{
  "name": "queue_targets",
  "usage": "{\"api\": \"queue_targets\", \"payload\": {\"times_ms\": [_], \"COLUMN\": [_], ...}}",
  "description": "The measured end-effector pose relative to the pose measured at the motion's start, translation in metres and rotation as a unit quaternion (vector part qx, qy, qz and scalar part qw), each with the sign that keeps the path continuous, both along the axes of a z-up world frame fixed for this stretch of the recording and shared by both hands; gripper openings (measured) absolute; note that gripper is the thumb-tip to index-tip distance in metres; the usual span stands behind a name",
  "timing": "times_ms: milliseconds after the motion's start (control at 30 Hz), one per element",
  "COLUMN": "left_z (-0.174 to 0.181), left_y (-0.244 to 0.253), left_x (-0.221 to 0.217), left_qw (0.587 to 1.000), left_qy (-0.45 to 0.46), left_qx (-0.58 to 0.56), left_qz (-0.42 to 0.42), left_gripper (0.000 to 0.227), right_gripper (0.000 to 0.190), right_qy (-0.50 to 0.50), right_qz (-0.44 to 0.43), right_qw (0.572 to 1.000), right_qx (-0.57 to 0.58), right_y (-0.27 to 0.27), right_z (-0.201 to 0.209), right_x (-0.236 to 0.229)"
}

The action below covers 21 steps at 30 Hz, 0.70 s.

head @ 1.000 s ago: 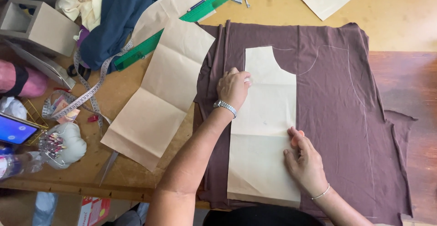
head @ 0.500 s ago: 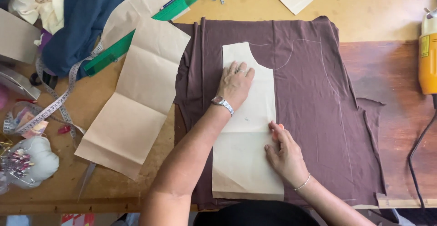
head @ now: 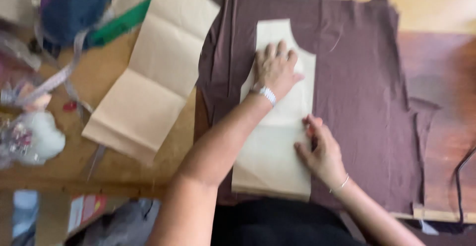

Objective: The person places paper pattern pieces onto a brown fabric, smooths them, and traces the outlines using a white marking tool. They then use a curved ruler to draw a neckline curve on the fabric.

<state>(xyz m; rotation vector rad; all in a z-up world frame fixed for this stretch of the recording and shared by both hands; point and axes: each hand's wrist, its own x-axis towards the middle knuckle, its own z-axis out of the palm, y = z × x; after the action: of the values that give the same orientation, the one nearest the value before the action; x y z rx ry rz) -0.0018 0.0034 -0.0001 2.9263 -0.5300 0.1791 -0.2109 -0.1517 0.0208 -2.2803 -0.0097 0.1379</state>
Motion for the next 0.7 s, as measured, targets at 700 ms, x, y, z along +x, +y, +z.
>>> {"api": "queue_targets", "payload": {"times_ms": [700], "left_z": [0.0], "left_y": [0.018], "left_x": [0.047], "left_qw": [0.971], "left_qy": [0.179], "left_qx": [0.058], "left_qz": [-0.147], "left_gripper": [0.084], "right_gripper": [0.085], "right_qy": [0.029], "right_qz": [0.007], "right_qw": [0.998], "right_qx": [-0.063], "right_y": [0.005], "right_z": [0.035], "right_x": [-0.022]}}
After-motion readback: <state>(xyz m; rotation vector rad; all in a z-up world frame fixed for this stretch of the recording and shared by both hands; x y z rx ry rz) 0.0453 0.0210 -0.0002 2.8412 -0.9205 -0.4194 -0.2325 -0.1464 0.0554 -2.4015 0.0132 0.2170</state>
